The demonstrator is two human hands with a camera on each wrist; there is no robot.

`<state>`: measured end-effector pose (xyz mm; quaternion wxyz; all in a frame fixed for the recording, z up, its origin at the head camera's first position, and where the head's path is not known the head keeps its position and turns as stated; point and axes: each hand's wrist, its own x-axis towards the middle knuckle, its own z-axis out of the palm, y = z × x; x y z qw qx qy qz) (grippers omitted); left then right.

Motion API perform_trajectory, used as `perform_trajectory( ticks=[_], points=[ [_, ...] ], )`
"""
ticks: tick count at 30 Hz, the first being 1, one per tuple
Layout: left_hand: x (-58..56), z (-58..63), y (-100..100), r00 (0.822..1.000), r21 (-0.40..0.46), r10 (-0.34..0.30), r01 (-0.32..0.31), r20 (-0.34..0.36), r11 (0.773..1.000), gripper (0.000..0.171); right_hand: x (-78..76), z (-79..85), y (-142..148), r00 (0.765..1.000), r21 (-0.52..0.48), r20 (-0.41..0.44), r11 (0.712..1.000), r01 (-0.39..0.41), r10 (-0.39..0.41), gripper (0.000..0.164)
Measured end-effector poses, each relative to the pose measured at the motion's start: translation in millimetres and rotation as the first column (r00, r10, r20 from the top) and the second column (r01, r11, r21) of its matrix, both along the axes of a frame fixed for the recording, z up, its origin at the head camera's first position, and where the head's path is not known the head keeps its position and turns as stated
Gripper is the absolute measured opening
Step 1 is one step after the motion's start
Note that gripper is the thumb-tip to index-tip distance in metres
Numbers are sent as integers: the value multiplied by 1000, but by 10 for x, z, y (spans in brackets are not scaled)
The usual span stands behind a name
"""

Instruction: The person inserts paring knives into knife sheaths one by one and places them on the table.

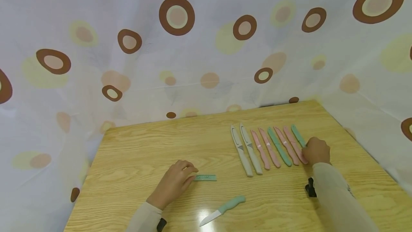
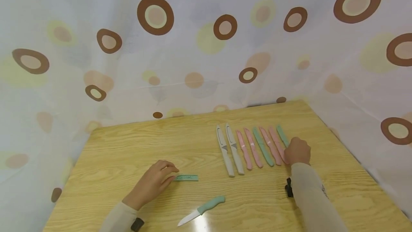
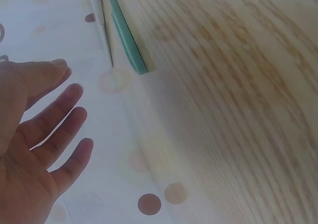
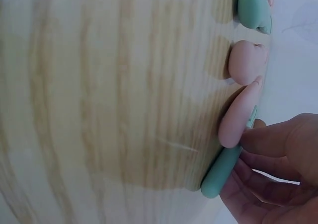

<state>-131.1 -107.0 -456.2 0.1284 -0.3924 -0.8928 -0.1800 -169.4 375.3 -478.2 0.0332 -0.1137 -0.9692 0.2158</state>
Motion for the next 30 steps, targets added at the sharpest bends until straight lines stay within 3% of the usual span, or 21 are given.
perform_trajectory(
  ticks=[4,8,11,15,24,28,30],
  points=[
    [7,-6,11,1000,-11,0,0,-5,1000,18,15,1,35,1000,27,5,1000,-8,7,22],
    [8,-7,24,1000,1,-10,10,-22,1000,18,60,16,-37,993,121,-106,992,-32,45,16],
    [-7,3,51,999,8,-16,16,-38,1000,19,154,80,-248,964,173,-236,981,-86,126,21],
    [-58,46,140,999,-34,-6,5,-39,999,19,331,200,-638,915,169,-328,968,-188,235,29],
    [-165,78,387,1000,-189,-16,14,-9,982,24,862,352,-1439,886,73,-294,932,-354,359,25],
    [-196,13,436,996,-278,41,-16,84,961,26,1004,302,-1627,854,55,-313,905,-421,416,25],
    [-203,-18,452,986,-317,77,-25,150,948,25,1047,269,-1679,827,54,-320,880,-471,462,25]
  ],
)
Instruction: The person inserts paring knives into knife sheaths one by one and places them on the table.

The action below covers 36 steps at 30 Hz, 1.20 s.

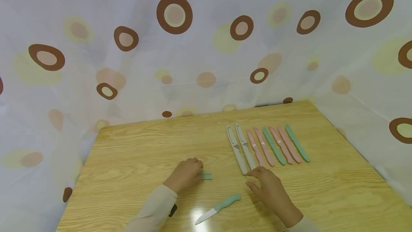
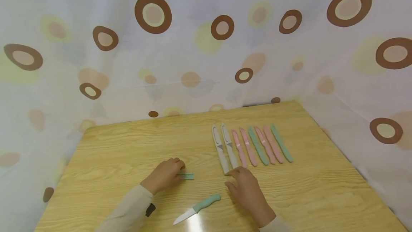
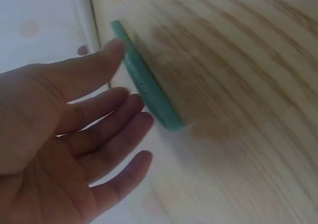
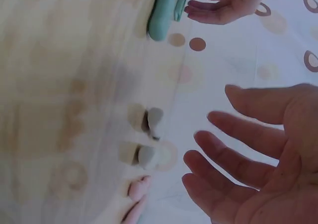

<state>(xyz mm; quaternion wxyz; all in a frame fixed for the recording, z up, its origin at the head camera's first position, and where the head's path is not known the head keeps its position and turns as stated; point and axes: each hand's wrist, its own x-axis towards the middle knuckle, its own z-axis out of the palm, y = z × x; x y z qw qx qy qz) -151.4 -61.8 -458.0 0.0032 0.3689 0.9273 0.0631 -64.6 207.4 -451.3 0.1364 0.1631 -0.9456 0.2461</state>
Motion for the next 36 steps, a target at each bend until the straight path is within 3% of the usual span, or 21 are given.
perform_trajectory(
  ticks=[5,12,21,25,28,31,36],
  points=[
    [-14,-67,23,995,-31,45,-42,94,999,20,37,-58,-60,994,2,1,994,-112,112,27],
    [-12,-92,23,994,-11,48,-47,102,999,19,63,-116,-81,985,4,-17,985,-172,172,29],
    [37,-92,26,998,-93,-21,15,-58,996,21,89,-137,-122,978,-19,39,978,-206,207,27],
    [71,-74,32,971,-150,-82,49,-223,987,17,83,-122,-159,973,-25,49,974,-224,225,27],
    [105,9,-5,951,-101,-94,67,-296,993,16,70,-105,-202,969,-20,50,971,-240,240,28],
    [120,129,-88,953,25,-65,76,-295,997,21,56,-76,-255,965,-18,65,967,-254,255,29],
    [107,318,-263,949,185,-20,82,-315,979,22,23,-32,-351,952,8,100,956,-292,290,29]
  ],
)
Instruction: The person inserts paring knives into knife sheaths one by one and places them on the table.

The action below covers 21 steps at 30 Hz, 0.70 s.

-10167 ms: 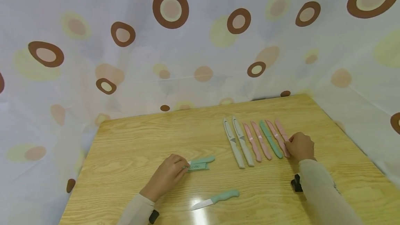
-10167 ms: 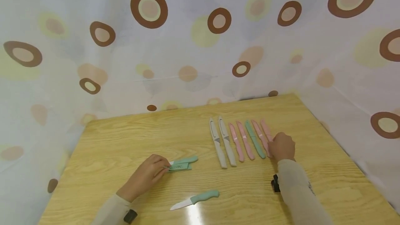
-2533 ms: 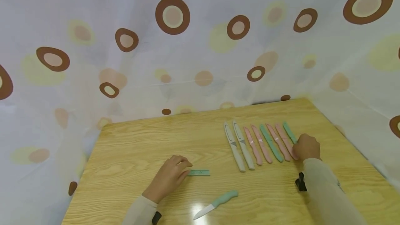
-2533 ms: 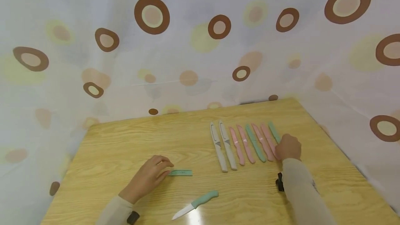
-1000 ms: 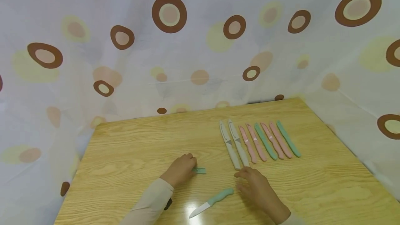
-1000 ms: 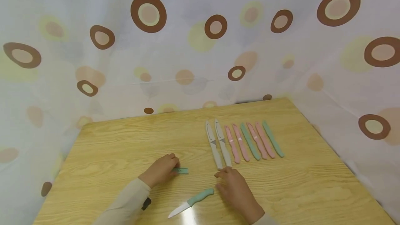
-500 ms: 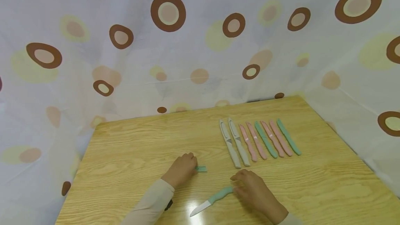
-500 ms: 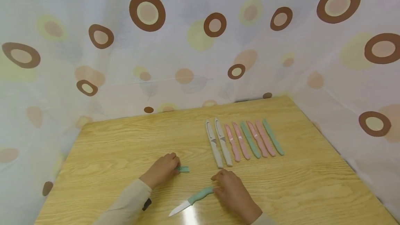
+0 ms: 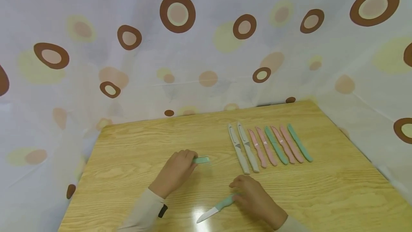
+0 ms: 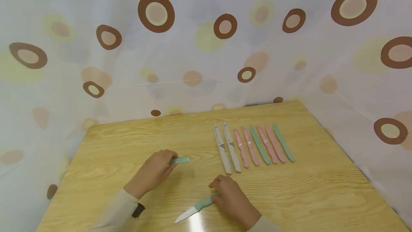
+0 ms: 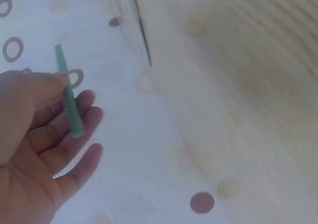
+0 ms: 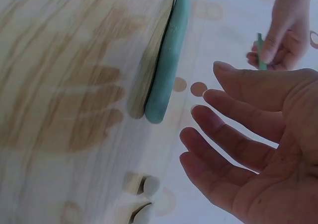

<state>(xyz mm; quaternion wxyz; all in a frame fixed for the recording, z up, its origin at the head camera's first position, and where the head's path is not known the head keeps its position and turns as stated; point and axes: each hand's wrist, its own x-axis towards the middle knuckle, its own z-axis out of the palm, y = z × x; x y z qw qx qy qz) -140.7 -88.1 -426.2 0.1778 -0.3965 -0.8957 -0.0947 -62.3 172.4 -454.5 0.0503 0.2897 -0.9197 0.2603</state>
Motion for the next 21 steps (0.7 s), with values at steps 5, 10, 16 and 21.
perform_trajectory(
  ticks=[5,10,16,21],
  points=[
    [9,138,-142,1000,94,18,-18,1,995,22,-21,8,-81,996,8,63,998,-58,57,28],
    [22,194,-215,1000,141,18,-18,-3,990,20,-31,-54,-130,990,23,130,998,-58,54,28],
    [33,161,-251,1000,154,11,-11,2,988,21,-40,-144,-171,983,39,173,997,-71,63,18],
    [46,119,-260,1000,161,-1,0,4,987,22,-33,-167,-173,983,68,169,995,-79,66,12]
  ],
)
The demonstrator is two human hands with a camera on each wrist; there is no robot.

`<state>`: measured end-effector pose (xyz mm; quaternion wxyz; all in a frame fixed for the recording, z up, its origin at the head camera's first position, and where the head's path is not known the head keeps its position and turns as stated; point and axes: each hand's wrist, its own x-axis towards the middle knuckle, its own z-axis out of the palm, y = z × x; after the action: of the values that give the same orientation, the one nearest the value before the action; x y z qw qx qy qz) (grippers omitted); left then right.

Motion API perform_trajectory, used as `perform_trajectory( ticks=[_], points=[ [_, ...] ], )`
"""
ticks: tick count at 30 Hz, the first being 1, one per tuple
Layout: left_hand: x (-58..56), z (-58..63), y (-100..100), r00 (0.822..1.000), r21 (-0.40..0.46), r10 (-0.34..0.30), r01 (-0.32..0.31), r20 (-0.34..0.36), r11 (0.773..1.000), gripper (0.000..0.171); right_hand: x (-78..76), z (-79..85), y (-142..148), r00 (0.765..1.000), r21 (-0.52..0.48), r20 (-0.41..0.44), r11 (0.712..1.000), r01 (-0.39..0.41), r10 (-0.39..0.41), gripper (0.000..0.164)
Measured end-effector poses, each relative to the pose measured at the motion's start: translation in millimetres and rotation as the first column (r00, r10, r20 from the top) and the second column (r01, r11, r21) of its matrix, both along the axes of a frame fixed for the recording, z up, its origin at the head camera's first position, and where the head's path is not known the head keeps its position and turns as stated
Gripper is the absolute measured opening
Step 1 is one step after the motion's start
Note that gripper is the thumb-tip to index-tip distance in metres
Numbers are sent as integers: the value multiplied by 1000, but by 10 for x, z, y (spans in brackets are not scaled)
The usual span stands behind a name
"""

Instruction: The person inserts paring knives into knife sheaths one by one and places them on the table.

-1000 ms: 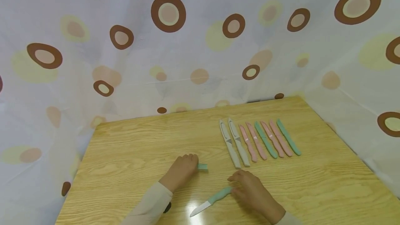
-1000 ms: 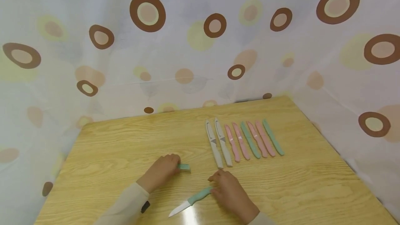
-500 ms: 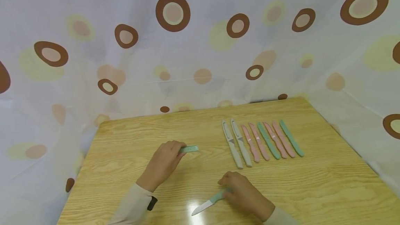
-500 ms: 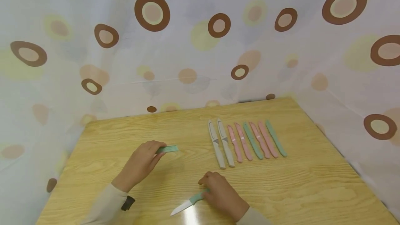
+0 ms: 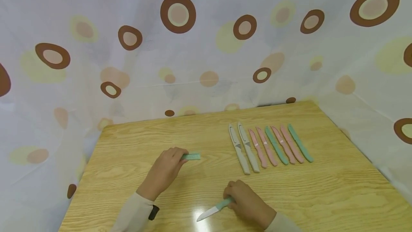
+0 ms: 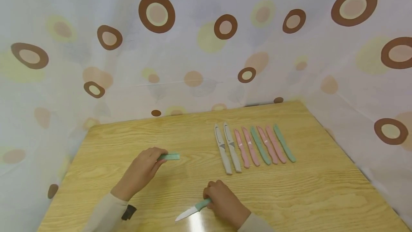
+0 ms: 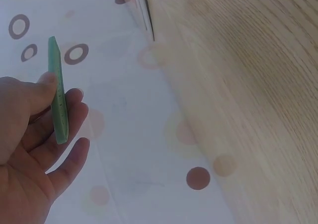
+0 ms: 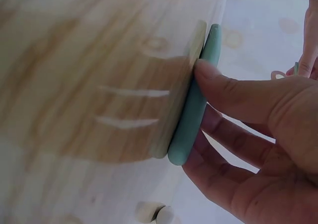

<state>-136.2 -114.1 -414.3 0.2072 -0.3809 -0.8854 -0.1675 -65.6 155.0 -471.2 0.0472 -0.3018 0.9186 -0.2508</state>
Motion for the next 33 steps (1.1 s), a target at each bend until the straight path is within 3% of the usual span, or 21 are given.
perform_trajectory(
  ticks=[6,14,21,28,33],
  points=[
    [13,2,-8,1000,-9,-4,4,5,1000,22,1,5,-20,1000,52,11,999,1,-2,8],
    [-14,-9,2,1000,-8,22,-22,7,1000,21,7,63,-61,995,130,-95,991,-29,42,9],
    [-42,-5,9,1000,6,15,-15,-4,1000,21,-9,77,-67,993,151,-109,988,-21,38,11],
    [-59,15,5,1000,6,5,-5,0,1000,21,-73,143,-7,997,8,-83,1000,7,-6,4],
    [-63,84,-25,1000,39,0,-1,16,999,20,-135,393,81,967,-111,-206,986,126,-147,14]
  ],
)
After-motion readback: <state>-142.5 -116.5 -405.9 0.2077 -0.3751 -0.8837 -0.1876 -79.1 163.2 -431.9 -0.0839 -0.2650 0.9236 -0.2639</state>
